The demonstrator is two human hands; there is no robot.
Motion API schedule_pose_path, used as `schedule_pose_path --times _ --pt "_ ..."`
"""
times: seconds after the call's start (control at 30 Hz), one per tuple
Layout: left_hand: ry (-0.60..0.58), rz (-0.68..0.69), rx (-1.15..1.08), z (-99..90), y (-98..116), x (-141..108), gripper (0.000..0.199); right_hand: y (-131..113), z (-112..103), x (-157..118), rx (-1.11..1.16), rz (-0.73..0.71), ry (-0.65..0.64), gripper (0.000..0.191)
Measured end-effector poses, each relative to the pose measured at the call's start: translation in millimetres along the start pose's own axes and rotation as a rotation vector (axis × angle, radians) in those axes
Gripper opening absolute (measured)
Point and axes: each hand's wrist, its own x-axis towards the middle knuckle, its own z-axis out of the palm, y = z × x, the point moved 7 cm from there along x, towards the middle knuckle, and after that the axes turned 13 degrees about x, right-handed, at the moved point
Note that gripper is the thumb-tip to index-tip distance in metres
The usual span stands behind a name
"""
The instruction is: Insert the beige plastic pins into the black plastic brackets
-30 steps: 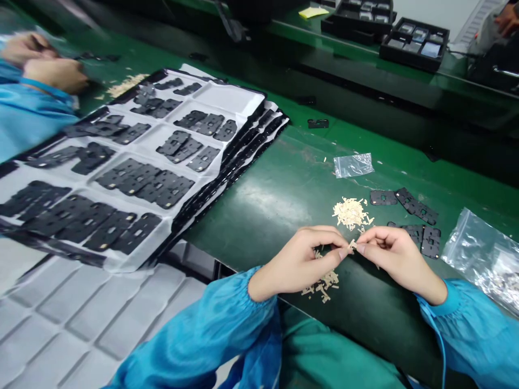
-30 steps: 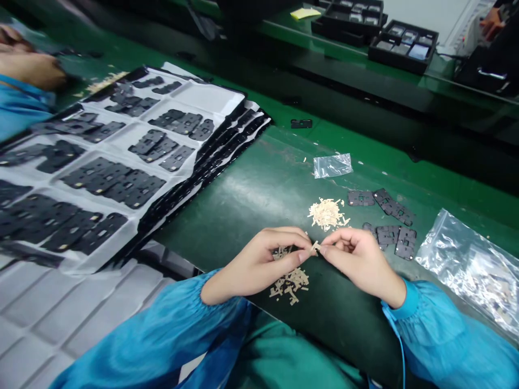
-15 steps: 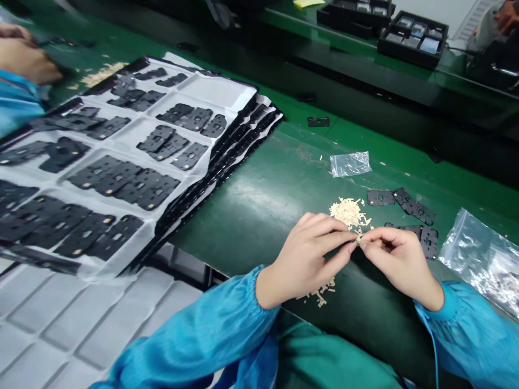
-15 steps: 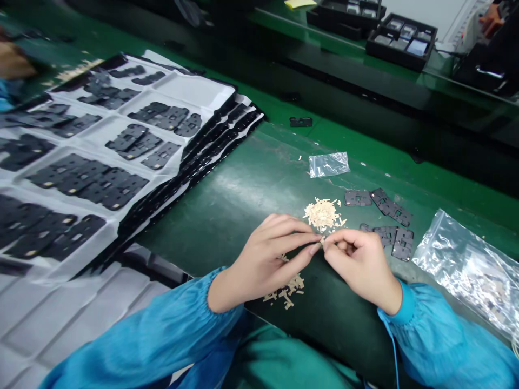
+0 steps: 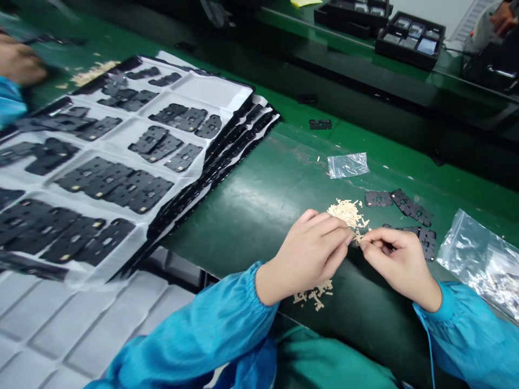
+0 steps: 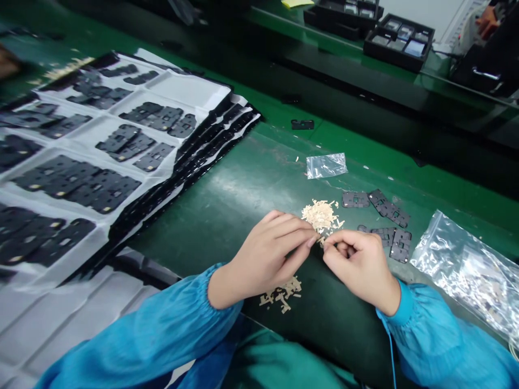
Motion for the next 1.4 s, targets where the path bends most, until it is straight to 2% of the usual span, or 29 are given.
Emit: schedule_pose_path --times 0.1,0.2,0.3,0.4,0.5,0.67,0.83,0.9,1.03,1.13,1.2,1.4 --pt "0.01 -0.033 -0.05 -2.6 -3 -1 0.016 3 1 0 0.046 0.028 -0.008 0.015" --pt "-0.038 0.02 -0.08 -1.2 2 0 0.02 1 3 0 0.063 0.037 -0.026 0.016" --pt "-0.074 0.071 -0.008 3.4 7 1 0.025 0 3 0 0.056 0.04 -0.037 0.018" --pt "-0.061 0.123 0.108 8.4 11 1 0.025 3 2 -1 0.05 0.061 -0.025 0.019" --pt "-0.045 0.139 0.123 11.3 12 1 0.023 6 0 -1 0.058 0.076 0.014 0.018" --pt "-0.064 0.057 0.057 11.1 4 3 0.022 6 -1 0 0.107 0.087 0.04 0.016" --pt "-0.121 -0.083 0.119 17.9 -17 3 0.024 4 -4 3 0.128 0.104 0.072 0.014" --pt "-0.118 -0.163 -0.009 19.7 -25 4 0.02 3 -5 4 0.144 0.114 0.084 0.013" --pt "-0.16 -0.281 -0.618 26.5 -26 6 0.019 5 -4 6 0.215 0.146 0.077 0.013" --pt "-0.181 -0.353 -0.789 25.7 -25 8 0.016 7 -4 7 0.252 0.175 0.059 0.012" --pt "-0.173 -0.332 -0.748 19.1 -24 10 0.015 7 -3 8 0.262 0.192 0.029 0.013" --pt "-0.257 -0.093 -0.438 4.7 -11 14 0.017 1 1 6 0.233 0.198 -0.064 0.013"
